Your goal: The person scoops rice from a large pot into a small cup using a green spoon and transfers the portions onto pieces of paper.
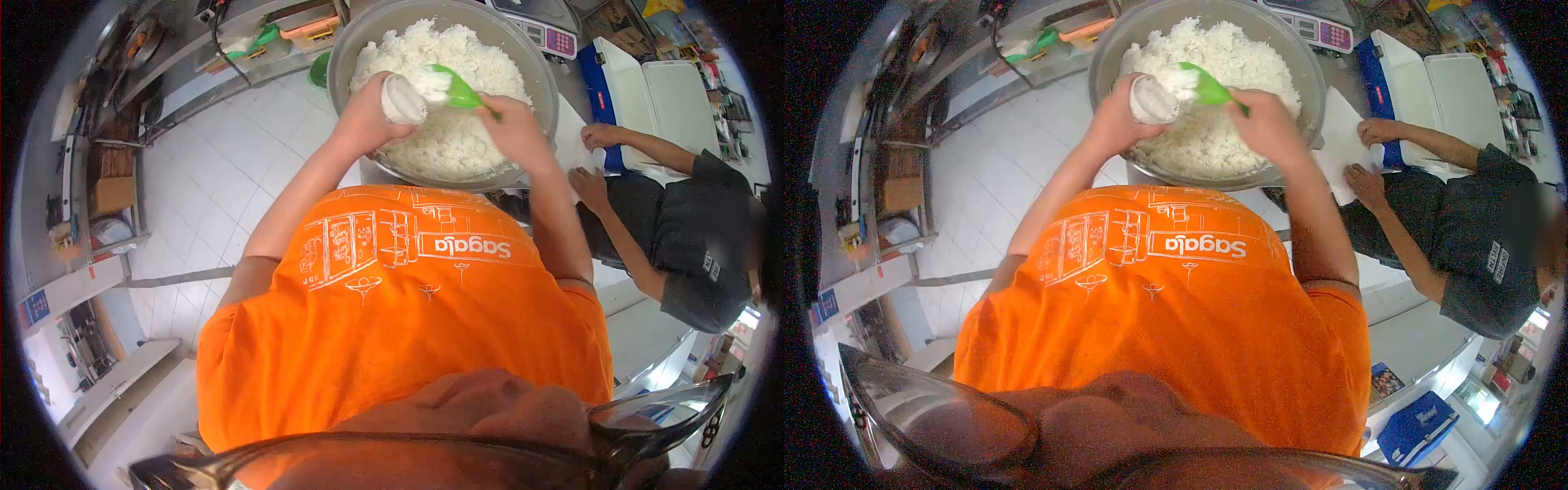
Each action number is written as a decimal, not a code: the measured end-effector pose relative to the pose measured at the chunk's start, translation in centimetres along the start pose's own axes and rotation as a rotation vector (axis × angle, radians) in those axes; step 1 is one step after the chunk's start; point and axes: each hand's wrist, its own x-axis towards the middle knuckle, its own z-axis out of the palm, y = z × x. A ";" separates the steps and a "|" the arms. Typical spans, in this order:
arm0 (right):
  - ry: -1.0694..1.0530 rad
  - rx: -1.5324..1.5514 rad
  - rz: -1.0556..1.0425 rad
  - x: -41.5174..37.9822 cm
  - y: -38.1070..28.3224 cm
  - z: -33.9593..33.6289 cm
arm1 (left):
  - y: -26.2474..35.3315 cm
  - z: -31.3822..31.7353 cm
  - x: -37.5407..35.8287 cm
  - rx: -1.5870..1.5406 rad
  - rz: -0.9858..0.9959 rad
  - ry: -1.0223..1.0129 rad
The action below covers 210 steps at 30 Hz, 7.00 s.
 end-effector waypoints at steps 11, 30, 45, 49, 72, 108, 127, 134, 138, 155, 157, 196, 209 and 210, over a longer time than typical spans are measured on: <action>0.258 -0.021 0.121 -0.9 -4.2 1.7 | -0.3 0.9 2.0 -0.182 0.012 0.093; -0.149 0.342 0.254 1.1 -2.3 1.4 | -2.1 1.1 2.1 -0.022 0.133 -0.119; -0.041 0.260 0.108 -0.5 -1.8 7.3 | -1.2 1.5 2.0 -0.079 0.080 -0.108; -0.226 0.402 0.120 0.2 -1.1 4.6 | -2.0 1.2 2.0 -0.107 0.129 -0.088; 0.192 1.749 0.188 -2.8 -2.4 5.4 | 6.7 2.7 0.4 -0.046 0.320 -0.176; 0.390 -0.348 0.650 -6.9 31.3 -7.0 | -17.6 11.9 -42.4 0.076 -1.294 -0.467; -0.313 -1.063 0.789 -6.5 36.3 -6.1 | -12.8 -11.0 -17.5 0.128 -0.613 0.107; 0.359 0.029 0.649 -6.6 23.9 -11.5 | -8.8 -13.4 -13.5 -0.239 -0.197 -0.140; 0.399 1.021 0.528 -3.5 5.2 -4.1 | -5.7 -10.2 -7.7 -0.544 0.070 -0.249; -0.585 -0.689 0.343 4.9 2.3 15.1 | -11.2 -10.2 -11.3 -0.483 -0.103 0.152; -0.616 -0.721 0.343 5.9 1.1 13.1 | -12.4 -9.4 -12.4 -0.451 -0.200 0.144; -0.741 -0.314 0.190 6.8 8.6 5.7 | -11.2 -3.8 -11.1 -0.516 -0.277 -0.200; -0.756 -0.453 -0.047 3.7 2.2 10.2 | -12.0 -1.7 -11.7 -0.721 -0.265 -0.037; -0.762 -0.425 -0.057 3.6 1.8 9.6 | -12.0 -1.9 -11.6 -0.705 -0.259 -0.054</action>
